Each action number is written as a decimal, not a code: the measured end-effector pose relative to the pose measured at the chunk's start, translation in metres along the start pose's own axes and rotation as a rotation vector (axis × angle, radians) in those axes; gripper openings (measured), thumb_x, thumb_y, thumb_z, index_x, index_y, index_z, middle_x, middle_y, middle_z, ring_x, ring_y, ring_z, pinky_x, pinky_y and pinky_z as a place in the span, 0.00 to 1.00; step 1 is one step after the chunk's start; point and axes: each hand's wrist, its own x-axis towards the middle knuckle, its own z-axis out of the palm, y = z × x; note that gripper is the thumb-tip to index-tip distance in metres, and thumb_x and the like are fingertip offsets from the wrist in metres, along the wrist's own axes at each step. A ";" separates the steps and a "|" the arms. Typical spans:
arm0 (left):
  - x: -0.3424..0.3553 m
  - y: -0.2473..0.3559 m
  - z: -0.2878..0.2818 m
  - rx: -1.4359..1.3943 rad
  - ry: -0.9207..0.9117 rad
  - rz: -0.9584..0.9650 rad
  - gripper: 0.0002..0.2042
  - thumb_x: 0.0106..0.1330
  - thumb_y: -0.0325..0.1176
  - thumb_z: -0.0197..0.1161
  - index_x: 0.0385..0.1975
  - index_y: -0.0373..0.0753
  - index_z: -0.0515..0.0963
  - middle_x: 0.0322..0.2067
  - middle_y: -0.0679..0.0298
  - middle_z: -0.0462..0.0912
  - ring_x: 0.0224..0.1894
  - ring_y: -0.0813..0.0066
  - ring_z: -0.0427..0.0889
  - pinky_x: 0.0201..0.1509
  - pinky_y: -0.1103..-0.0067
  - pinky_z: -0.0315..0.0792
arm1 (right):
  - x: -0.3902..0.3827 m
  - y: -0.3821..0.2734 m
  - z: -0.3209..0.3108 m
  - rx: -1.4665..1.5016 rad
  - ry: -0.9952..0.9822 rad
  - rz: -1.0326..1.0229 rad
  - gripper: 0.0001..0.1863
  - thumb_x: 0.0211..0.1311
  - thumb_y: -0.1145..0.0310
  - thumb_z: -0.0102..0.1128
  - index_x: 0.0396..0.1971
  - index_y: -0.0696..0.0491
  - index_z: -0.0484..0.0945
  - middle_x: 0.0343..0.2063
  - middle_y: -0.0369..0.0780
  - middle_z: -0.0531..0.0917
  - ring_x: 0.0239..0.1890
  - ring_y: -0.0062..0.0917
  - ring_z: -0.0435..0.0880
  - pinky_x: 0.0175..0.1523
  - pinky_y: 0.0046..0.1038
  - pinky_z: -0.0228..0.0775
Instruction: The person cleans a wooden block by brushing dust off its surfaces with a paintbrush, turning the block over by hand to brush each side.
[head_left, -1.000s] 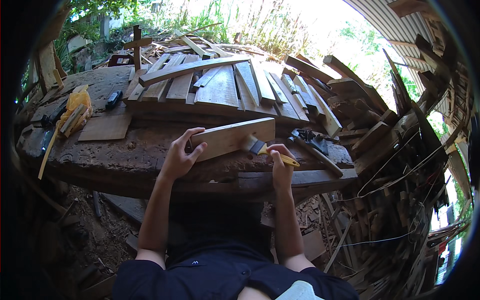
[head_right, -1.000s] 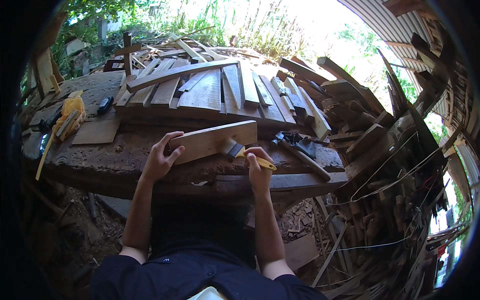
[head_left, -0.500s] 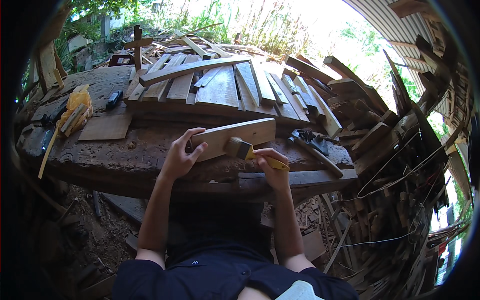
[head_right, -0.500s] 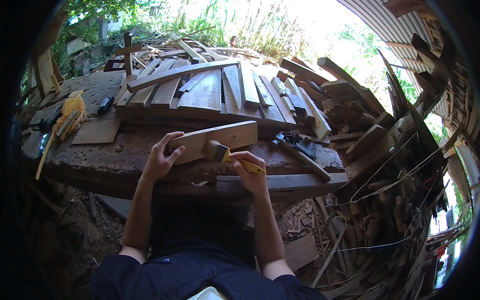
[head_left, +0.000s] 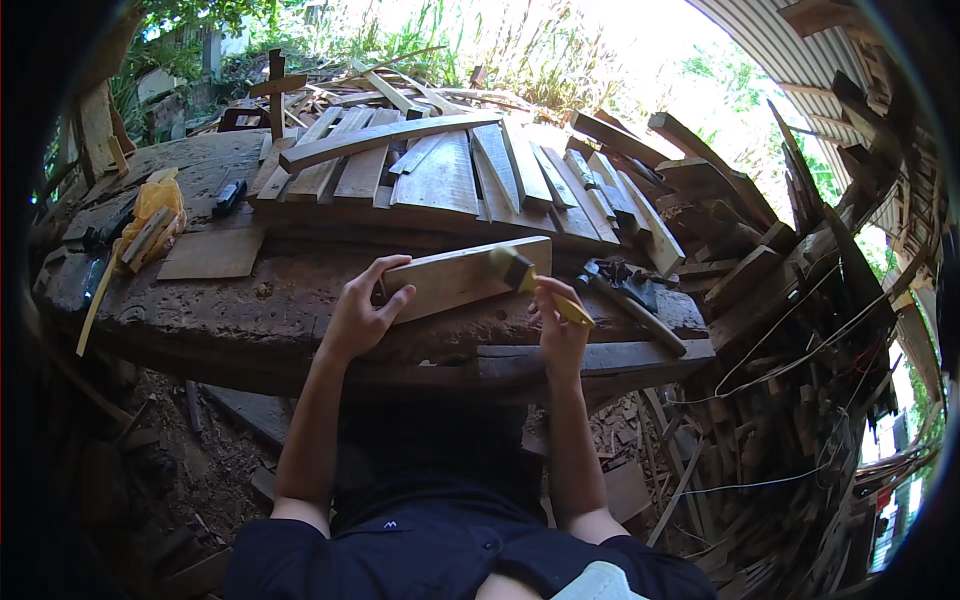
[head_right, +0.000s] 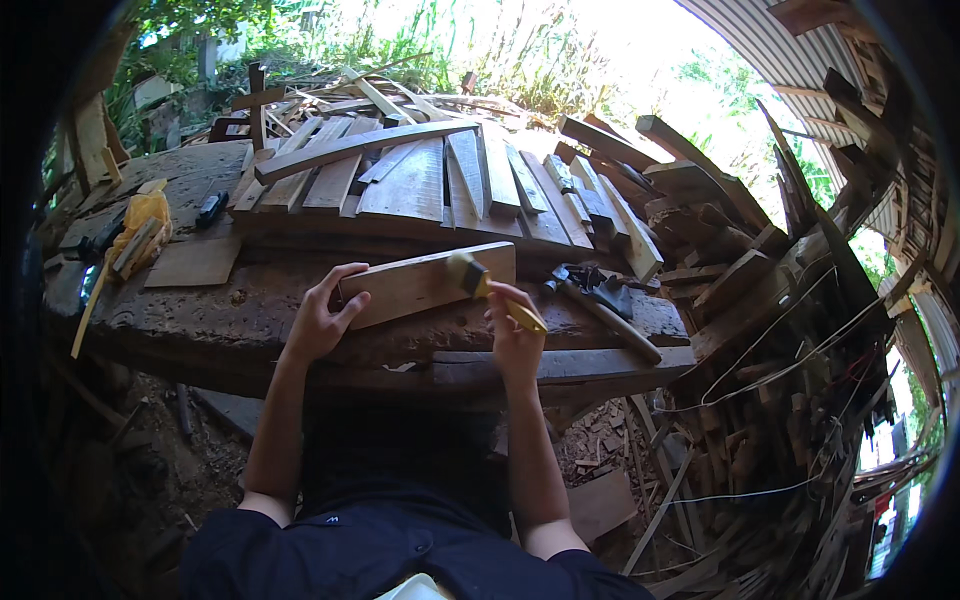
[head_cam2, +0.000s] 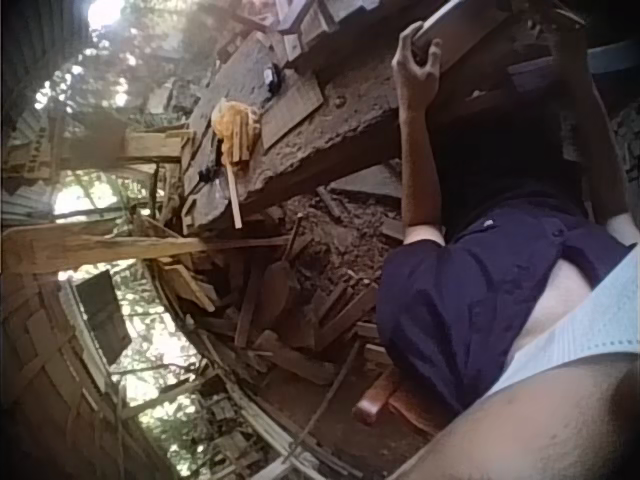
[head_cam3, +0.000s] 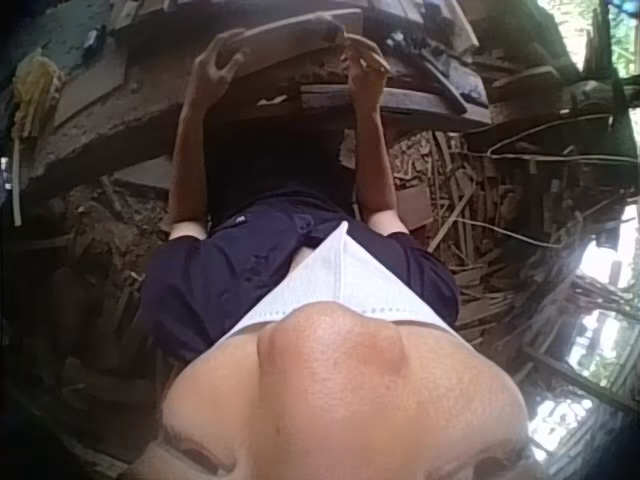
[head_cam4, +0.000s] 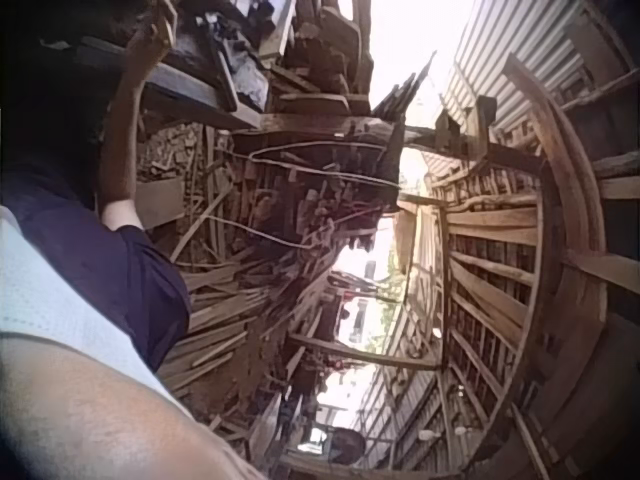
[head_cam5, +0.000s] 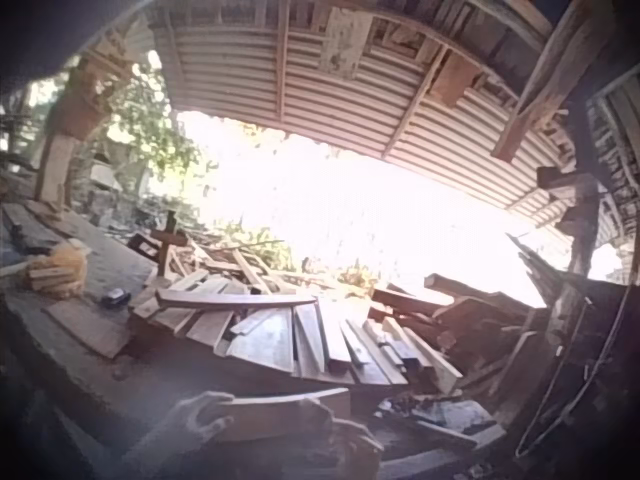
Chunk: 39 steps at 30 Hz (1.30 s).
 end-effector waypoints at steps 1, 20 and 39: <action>0.000 0.000 0.000 0.000 -0.001 -0.001 0.20 0.71 0.35 0.70 0.61 0.40 0.80 0.39 0.56 0.88 0.36 0.74 0.82 0.46 0.75 0.77 | 0.002 -0.005 0.001 0.004 0.133 0.063 0.07 0.76 0.72 0.62 0.48 0.54 0.85 0.31 0.31 0.83 0.31 0.10 0.79 0.33 0.15 0.68; -0.001 0.003 -0.003 0.009 -0.008 0.003 0.19 0.72 0.34 0.69 0.61 0.39 0.79 0.45 0.55 0.88 0.47 0.70 0.85 0.54 0.74 0.78 | -0.005 -0.012 -0.001 0.036 -0.117 0.062 0.07 0.78 0.71 0.60 0.48 0.53 0.85 0.24 0.32 0.80 0.23 0.10 0.75 0.28 0.17 0.66; 0.000 0.006 -0.003 -0.010 -0.006 -0.015 0.20 0.71 0.35 0.70 0.61 0.40 0.80 0.43 0.52 0.89 0.43 0.69 0.86 0.51 0.72 0.78 | -0.002 -0.004 -0.020 0.100 -0.295 0.332 0.12 0.80 0.70 0.53 0.54 0.53 0.83 0.24 0.35 0.83 0.27 0.17 0.82 0.34 0.20 0.72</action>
